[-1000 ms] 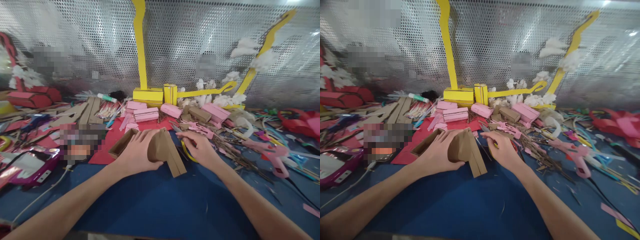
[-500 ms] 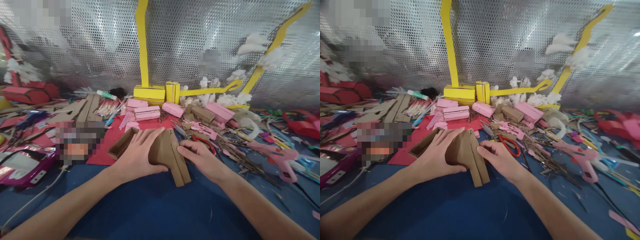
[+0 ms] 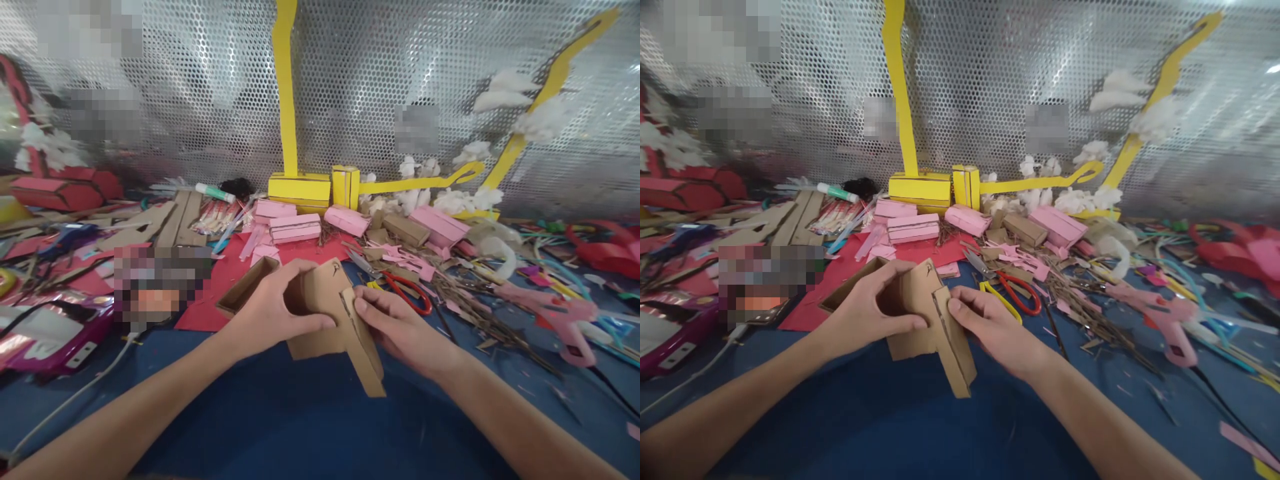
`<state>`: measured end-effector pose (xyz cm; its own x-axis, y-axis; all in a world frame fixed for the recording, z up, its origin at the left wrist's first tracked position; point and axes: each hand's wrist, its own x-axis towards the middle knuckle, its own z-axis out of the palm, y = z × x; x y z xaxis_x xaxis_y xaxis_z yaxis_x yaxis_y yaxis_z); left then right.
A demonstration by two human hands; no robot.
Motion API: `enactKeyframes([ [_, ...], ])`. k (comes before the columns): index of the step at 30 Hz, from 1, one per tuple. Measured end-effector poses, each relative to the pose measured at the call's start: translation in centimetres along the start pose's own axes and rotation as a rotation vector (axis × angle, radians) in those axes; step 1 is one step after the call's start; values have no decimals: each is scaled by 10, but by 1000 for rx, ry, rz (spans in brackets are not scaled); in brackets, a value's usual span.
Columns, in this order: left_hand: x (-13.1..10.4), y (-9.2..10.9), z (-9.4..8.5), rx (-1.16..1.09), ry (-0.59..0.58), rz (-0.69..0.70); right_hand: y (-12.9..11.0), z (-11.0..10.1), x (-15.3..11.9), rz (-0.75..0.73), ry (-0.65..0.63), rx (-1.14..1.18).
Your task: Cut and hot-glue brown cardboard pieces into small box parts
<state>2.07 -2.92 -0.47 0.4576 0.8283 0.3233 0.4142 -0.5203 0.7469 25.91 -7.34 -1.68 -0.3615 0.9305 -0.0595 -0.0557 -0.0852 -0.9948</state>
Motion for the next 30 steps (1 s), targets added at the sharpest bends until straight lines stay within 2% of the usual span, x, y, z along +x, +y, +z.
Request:
enactKeyframes([
  [4, 2, 1, -7, 16, 27, -21, -21, 2, -6, -195, 93, -445],
  [7, 0, 3, -10, 23, 34, -20, -31, 7, -11, -327, 132, -665],
  [10, -4, 6, -11, 22, 29, 45, -31, 10, -14, -516, 202, -841],
  [12, -7, 6, -11, 21, 2, 160, -29, 10, -14, -725, 272, -974],
  [16, -9, 0, -8, 150, -10, 504, -27, 4, -16, -1134, 352, -1350],
  [18, -9, -4, -5, 257, 10, 649, -26, 1, -18, -1242, 351, -1501],
  [20, -9, -5, -3, 348, 38, 753, -23, 1, -20, -1283, 347, -1524],
  [22, -10, -5, -2, 435, 78, 797, -17, 5, -20, -1208, 401, -1377],
  [23, -11, -4, -3, 480, 96, 799, -14, 8, -19, -1105, 444, -1243],
  [25, -12, -2, -5, 571, 127, 782, -8, 14, -17, -790, 505, -896],
  [27, -12, 0, -8, 658, 152, 774, -3, 20, -14, -490, 442, -532],
  [30, -12, 1, -10, 748, 167, 796, 0, 23, -8, -252, 234, -144],
])
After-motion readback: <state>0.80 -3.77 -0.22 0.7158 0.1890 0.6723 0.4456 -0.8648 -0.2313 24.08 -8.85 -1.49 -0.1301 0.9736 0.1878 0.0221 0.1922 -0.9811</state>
